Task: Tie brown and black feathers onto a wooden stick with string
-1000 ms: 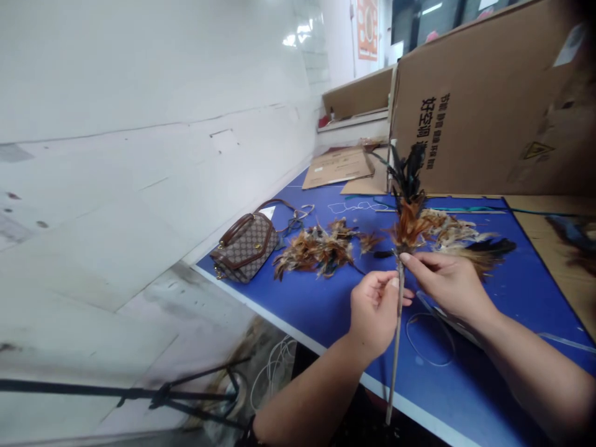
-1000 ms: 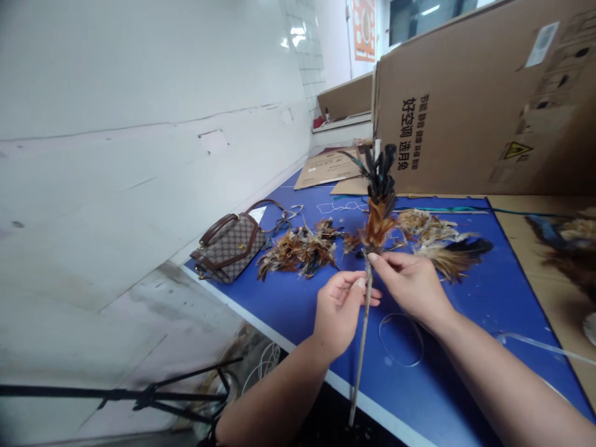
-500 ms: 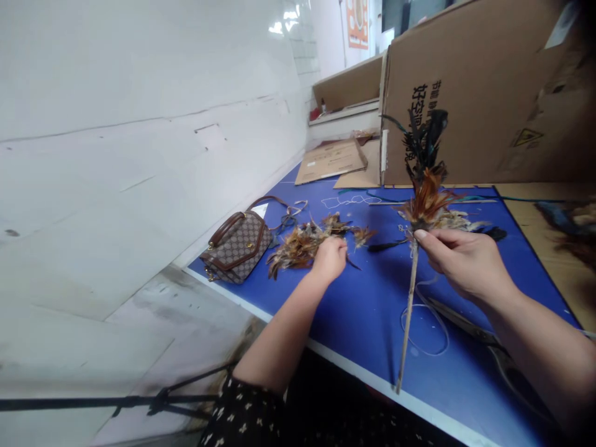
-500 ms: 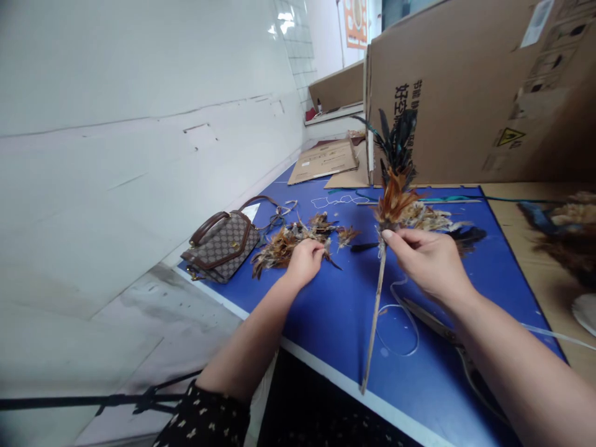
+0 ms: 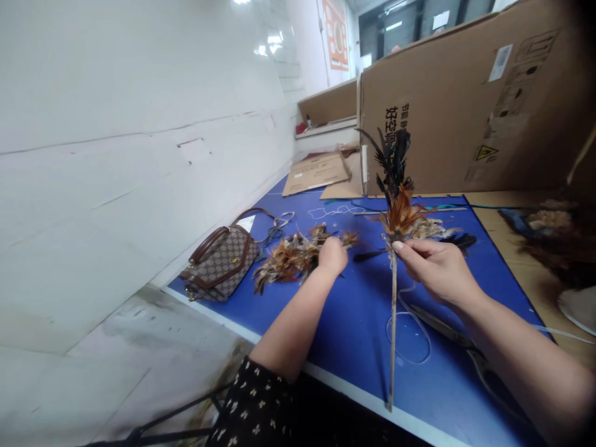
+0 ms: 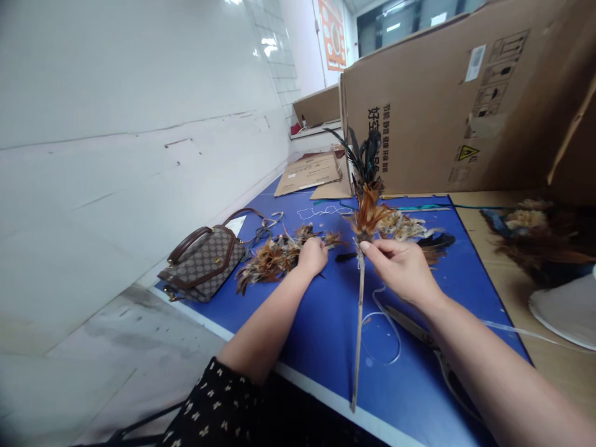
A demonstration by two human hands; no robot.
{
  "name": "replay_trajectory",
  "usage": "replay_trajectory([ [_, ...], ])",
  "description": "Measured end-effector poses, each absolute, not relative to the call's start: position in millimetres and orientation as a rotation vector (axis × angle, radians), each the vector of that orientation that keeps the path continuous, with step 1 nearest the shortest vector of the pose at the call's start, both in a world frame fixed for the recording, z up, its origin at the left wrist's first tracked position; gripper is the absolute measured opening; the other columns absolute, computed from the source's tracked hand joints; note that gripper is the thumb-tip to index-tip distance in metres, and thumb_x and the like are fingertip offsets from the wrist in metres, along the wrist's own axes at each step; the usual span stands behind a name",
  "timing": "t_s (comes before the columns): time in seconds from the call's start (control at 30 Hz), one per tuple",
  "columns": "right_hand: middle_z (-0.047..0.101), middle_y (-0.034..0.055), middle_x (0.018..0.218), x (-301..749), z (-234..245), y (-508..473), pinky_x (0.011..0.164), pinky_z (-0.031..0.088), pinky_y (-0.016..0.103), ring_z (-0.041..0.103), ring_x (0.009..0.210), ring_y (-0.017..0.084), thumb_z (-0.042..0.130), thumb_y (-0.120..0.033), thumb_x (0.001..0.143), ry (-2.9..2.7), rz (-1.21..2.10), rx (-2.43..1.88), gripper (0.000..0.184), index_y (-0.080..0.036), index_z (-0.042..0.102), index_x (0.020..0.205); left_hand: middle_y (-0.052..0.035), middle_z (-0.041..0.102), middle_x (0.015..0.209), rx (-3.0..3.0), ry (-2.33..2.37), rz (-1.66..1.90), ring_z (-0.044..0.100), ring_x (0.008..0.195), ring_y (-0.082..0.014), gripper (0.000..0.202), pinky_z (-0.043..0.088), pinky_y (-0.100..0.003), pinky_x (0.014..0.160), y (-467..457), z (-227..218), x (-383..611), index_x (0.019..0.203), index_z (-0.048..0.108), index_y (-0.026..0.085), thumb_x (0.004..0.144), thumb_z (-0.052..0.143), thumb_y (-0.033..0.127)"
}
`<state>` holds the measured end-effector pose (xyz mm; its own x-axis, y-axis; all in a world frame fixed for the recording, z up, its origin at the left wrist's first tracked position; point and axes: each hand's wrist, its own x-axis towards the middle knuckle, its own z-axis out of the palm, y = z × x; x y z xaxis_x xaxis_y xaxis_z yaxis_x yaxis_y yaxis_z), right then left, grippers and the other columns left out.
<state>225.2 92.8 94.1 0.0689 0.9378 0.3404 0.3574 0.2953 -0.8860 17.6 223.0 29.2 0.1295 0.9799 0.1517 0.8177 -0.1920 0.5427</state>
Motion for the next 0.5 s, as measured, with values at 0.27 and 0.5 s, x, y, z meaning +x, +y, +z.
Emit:
replay_trajectory([
  [0.27, 0.047, -0.0028, 0.054, 219, 88, 94, 0.048, 0.032, 0.027, 0.040, 0.051, 0.011, 0.064, -0.057, 0.094, -1.513, 0.702, -1.201, 0.051, -0.020, 0.057, 0.060, -0.0114, 0.073, 0.083, 1.055, 0.813, 1.009, 0.072, 0.071, -0.0197, 0.033, 0.061, -0.040, 0.076, 140, 54, 51, 0.088, 0.062, 0.013, 0.088, 0.075, 0.043],
  [0.5, 0.068, 0.0018, 0.067, 212, 83, 92, 0.059, 0.047, 0.027, 0.059, 0.061, 0.015, 0.066, -0.056, 0.093, -1.504, 0.807, -1.134, 0.043, -0.018, 0.072, 0.073, -0.0022, 0.063, 0.066, 0.707, 0.666, 1.055, 0.060, 0.058, -0.0119, 0.034, 0.054, -0.031, 0.065, 104, 67, 66, 0.081, 0.059, 0.014, 0.075, 0.087, 0.032],
])
